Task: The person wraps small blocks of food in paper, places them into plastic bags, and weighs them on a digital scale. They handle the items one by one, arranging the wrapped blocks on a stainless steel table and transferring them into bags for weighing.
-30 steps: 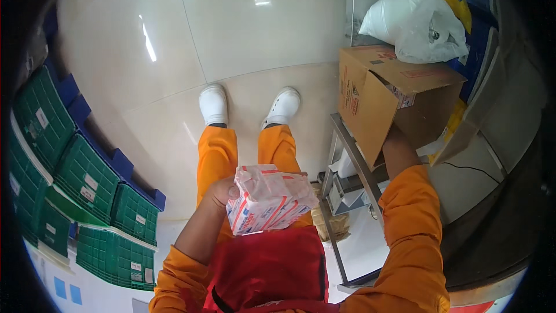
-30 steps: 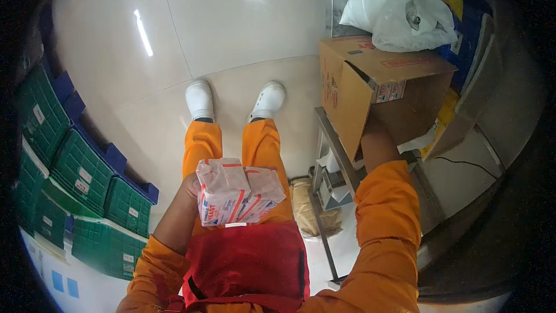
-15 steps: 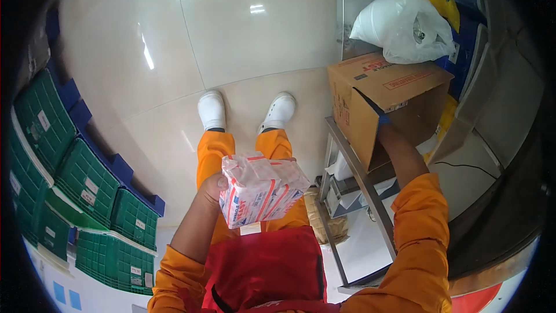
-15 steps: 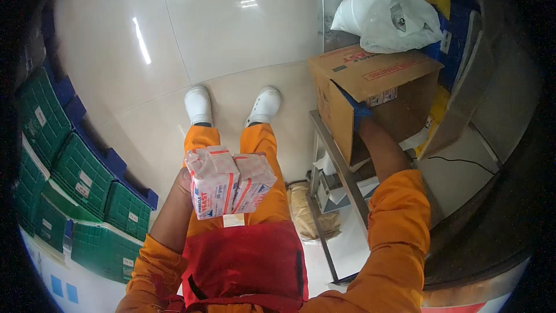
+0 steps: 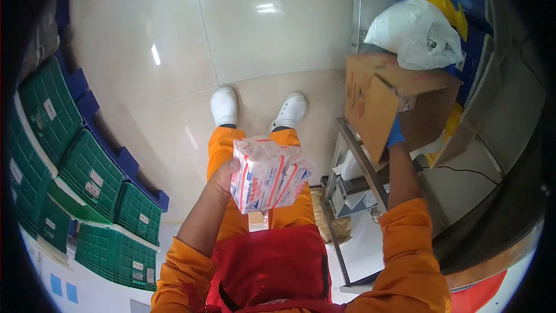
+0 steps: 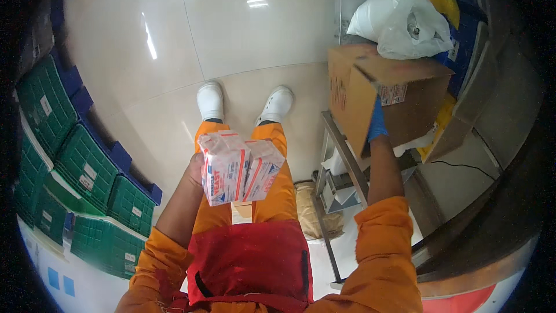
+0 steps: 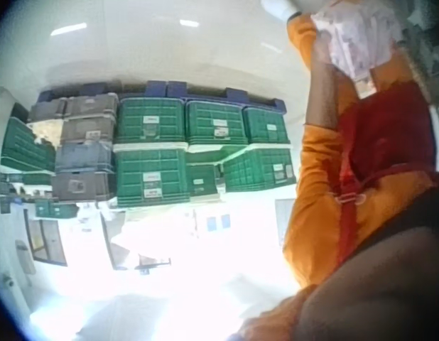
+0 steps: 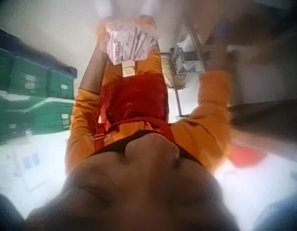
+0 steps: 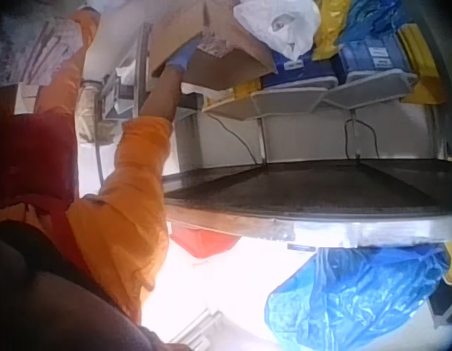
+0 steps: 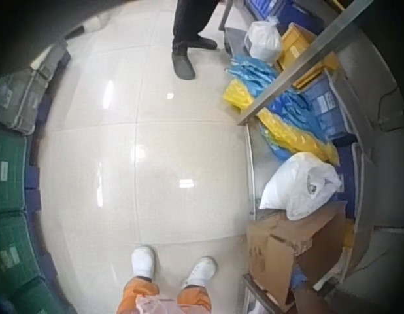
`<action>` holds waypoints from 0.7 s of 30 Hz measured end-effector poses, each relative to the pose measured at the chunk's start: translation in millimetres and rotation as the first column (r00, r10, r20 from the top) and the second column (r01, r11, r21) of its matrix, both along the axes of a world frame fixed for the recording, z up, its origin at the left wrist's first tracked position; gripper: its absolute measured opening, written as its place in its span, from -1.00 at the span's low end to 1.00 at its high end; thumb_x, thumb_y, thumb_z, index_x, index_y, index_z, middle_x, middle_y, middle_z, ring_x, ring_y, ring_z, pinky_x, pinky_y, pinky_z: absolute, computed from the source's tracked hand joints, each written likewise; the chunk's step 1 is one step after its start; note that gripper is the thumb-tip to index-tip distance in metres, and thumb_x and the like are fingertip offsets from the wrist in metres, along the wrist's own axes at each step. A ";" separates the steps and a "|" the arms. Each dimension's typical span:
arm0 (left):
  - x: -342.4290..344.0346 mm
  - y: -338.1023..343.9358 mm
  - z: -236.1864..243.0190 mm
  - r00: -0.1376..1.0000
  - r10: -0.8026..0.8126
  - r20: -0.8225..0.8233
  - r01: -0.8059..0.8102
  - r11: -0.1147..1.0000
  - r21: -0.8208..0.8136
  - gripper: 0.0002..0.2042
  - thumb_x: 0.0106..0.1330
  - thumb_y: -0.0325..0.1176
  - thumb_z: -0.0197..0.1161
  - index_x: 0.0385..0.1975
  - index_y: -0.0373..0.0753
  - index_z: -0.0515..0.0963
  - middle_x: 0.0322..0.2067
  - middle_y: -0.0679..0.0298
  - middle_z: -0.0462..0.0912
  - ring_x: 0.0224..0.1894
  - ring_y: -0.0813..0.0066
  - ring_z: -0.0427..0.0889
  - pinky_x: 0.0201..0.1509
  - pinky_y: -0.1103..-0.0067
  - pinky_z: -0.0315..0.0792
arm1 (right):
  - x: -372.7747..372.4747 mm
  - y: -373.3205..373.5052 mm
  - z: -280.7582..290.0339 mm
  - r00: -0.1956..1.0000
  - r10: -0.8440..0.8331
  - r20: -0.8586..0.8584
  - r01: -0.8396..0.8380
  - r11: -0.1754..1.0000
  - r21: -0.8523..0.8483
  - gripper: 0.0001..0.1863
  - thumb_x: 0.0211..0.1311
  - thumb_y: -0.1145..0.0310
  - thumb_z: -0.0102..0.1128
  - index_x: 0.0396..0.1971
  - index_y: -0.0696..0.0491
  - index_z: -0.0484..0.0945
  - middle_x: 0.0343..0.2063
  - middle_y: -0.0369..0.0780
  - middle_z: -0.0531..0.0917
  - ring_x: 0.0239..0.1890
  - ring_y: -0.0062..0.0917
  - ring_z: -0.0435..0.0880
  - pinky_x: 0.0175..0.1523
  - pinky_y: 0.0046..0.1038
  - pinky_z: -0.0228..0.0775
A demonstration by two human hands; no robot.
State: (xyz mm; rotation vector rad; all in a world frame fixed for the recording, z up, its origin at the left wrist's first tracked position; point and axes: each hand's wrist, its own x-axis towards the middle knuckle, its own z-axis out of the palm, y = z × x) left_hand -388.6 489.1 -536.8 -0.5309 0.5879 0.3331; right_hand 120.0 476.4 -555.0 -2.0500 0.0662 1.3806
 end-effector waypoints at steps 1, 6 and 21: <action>1.4 9.4 2.5 1.000 -0.009 -0.003 0.009 1.000 0.012 -0.23 0.02 -0.03 0.54 0.18 -0.35 0.45 0.02 0.09 0.67 0.00 0.23 0.69 0.16 0.30 0.54 | -10.2 7.6 7.5 0.999 -0.017 0.037 0.015 0.999 0.051 -0.70 0.23 0.31 0.25 -0.12 0.18 0.59 -0.16 -0.10 0.67 -0.14 -0.35 0.65 -0.06 -0.26 0.48; -3.4 23.3 -3.5 0.988 -0.129 -0.089 0.136 0.987 0.080 -0.22 0.05 0.05 0.51 0.20 -0.34 0.44 0.02 0.12 0.67 0.00 0.24 0.68 0.18 0.32 0.53 | -75.6 56.7 109.7 0.089 0.827 0.555 -0.638 0.476 -0.606 -0.54 -0.05 0.34 0.48 -0.17 0.16 0.47 -0.18 -0.16 0.60 -0.09 -0.39 0.60 0.00 -0.29 0.47; -12.0 -8.6 -44.1 0.997 -0.069 -0.043 0.073 0.994 0.085 -0.51 0.25 -0.18 0.28 0.10 -0.35 0.49 0.02 0.02 0.63 0.02 0.16 0.66 0.19 0.28 0.52 | -239.9 138.0 208.5 0.141 0.958 0.249 -0.932 0.044 0.361 -0.36 -0.29 0.19 0.61 -0.13 0.00 0.50 -0.04 -0.17 0.59 0.00 -0.14 0.55 0.13 -0.23 0.36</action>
